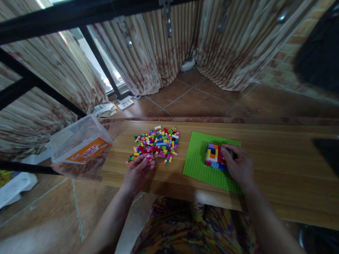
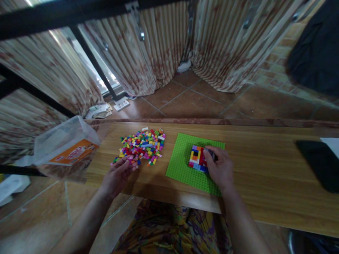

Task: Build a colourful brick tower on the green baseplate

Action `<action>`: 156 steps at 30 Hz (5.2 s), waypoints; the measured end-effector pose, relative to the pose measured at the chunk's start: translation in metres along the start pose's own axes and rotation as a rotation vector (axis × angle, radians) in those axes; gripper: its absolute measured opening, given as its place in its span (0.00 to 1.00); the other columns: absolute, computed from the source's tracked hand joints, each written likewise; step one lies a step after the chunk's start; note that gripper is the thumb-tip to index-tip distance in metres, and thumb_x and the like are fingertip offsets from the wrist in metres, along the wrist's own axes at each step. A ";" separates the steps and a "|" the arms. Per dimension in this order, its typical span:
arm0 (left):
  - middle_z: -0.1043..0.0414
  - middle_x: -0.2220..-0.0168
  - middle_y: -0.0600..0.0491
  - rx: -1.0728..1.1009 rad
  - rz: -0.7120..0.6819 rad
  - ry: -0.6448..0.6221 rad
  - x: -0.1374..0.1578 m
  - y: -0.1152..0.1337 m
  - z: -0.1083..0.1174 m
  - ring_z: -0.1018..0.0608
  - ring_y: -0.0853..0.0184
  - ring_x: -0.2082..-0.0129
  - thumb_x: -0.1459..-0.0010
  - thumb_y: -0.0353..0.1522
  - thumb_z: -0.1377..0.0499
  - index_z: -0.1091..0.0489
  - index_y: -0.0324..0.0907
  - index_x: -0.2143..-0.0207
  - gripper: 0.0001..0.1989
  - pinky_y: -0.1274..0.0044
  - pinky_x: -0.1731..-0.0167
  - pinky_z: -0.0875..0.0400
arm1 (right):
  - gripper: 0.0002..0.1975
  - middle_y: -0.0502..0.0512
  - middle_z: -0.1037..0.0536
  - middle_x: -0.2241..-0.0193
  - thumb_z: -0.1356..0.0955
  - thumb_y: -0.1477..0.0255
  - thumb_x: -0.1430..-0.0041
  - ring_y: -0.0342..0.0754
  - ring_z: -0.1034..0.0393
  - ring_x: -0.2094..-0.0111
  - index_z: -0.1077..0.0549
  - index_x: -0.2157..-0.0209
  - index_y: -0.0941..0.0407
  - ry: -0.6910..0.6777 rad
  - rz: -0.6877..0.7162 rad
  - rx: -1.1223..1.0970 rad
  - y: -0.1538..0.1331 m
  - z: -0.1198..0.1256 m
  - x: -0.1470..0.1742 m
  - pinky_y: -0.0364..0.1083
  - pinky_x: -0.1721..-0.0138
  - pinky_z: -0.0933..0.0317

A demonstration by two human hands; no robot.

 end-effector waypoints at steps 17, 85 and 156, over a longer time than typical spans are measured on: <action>0.28 0.76 0.58 -0.354 -0.182 0.117 -0.008 -0.005 -0.004 0.24 0.73 0.79 0.55 0.42 0.33 0.32 0.39 0.67 0.19 0.79 0.75 0.27 | 0.19 0.57 0.20 0.64 0.35 0.56 0.41 0.53 0.28 0.61 0.22 0.61 0.55 0.010 0.025 0.008 -0.002 0.001 0.001 0.53 0.56 0.35; 0.25 0.75 0.56 -0.487 -0.206 0.030 -0.019 0.003 -0.011 0.23 0.69 0.75 0.62 0.43 0.30 0.27 0.39 0.69 0.21 0.76 0.71 0.26 | 0.18 0.58 0.20 0.62 0.35 0.57 0.40 0.53 0.28 0.59 0.22 0.60 0.55 0.006 -0.001 -0.005 -0.003 0.001 0.003 0.53 0.54 0.36; 0.26 0.54 0.50 -0.962 -0.959 -0.486 0.002 -0.083 -0.188 0.27 0.63 0.53 0.41 0.31 0.38 0.21 0.46 0.67 0.05 0.66 0.50 0.33 | 0.15 0.57 0.20 0.63 0.37 0.61 0.37 0.51 0.27 0.59 0.22 0.62 0.54 0.074 -0.067 -0.205 -0.004 0.007 -0.001 0.52 0.54 0.35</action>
Point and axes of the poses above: each hand's wrist, its own x-axis away from the middle knuckle, its own z-axis out of the back of the hand, y = z × x, the point moved 4 cm from there along -x, towards the middle knuckle
